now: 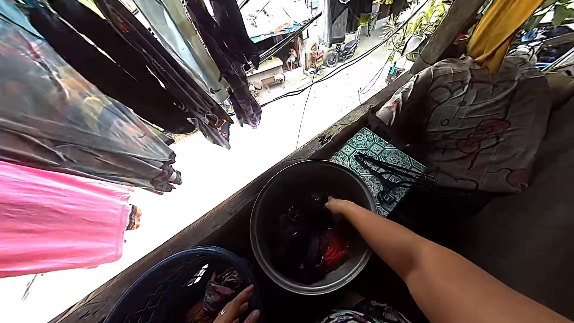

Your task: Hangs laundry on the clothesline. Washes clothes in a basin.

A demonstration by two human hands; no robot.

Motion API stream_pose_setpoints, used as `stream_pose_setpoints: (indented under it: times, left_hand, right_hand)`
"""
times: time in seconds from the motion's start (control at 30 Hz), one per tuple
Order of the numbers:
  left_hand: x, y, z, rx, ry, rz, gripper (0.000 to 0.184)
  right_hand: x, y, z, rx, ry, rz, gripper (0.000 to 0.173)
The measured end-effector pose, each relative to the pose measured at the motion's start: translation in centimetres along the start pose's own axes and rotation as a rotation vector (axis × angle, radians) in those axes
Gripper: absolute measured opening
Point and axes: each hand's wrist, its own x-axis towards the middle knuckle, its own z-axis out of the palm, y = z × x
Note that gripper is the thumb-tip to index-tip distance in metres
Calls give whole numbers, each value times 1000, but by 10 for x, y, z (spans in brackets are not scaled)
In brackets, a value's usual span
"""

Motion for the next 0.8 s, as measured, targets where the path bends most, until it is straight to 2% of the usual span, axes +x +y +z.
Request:
stream_pose_setpoints:
  times: [0.07,0.13,0.2,0.23,0.3,0.33,0.37,0.43,0.5,0.57,0.67,0.8]
  left_hand:
    - [34,12,16,-60,18,116,43]
    - [74,16,40,-67,60,210,38]
    - [109,24,62,145,41,211,43]
    - [123,28,73,314,-29,151,54]
    - [145,34,100,662,-229,-34,94]
    - [155,30,114,770,-283,-97,106]
    - [164,23,123,822,-281,-125,107]
    - [176,14,122,784,-177,-137,84]
    - [183,17,101,558,-12,-156,54]
    - [184,29,73,365,164,-106,35]
    - [172,54,35,249,388,85,28]
    - [154,97,-7,100,588,246,28]
  right_hand:
    - [-15,9,-26,35,-12,-179,61]
    - [-28,17,-45,99,44,-326,40]
    - [-49,16,-66,108,81,-384,25]
    - [-58,16,-73,102,105,-408,22]
    - [-67,24,-79,128,214,-473,19]
    - [-68,30,-80,151,285,-517,19]
    - [-74,32,-87,162,306,-527,20]
    - [-90,32,-102,187,293,-500,23]
    - [-92,39,-103,215,362,-518,24]
    - [-93,42,-104,217,368,-490,26]
    - [-84,45,-96,169,284,-417,32]
    - [-74,22,-84,-5,-18,-219,49]
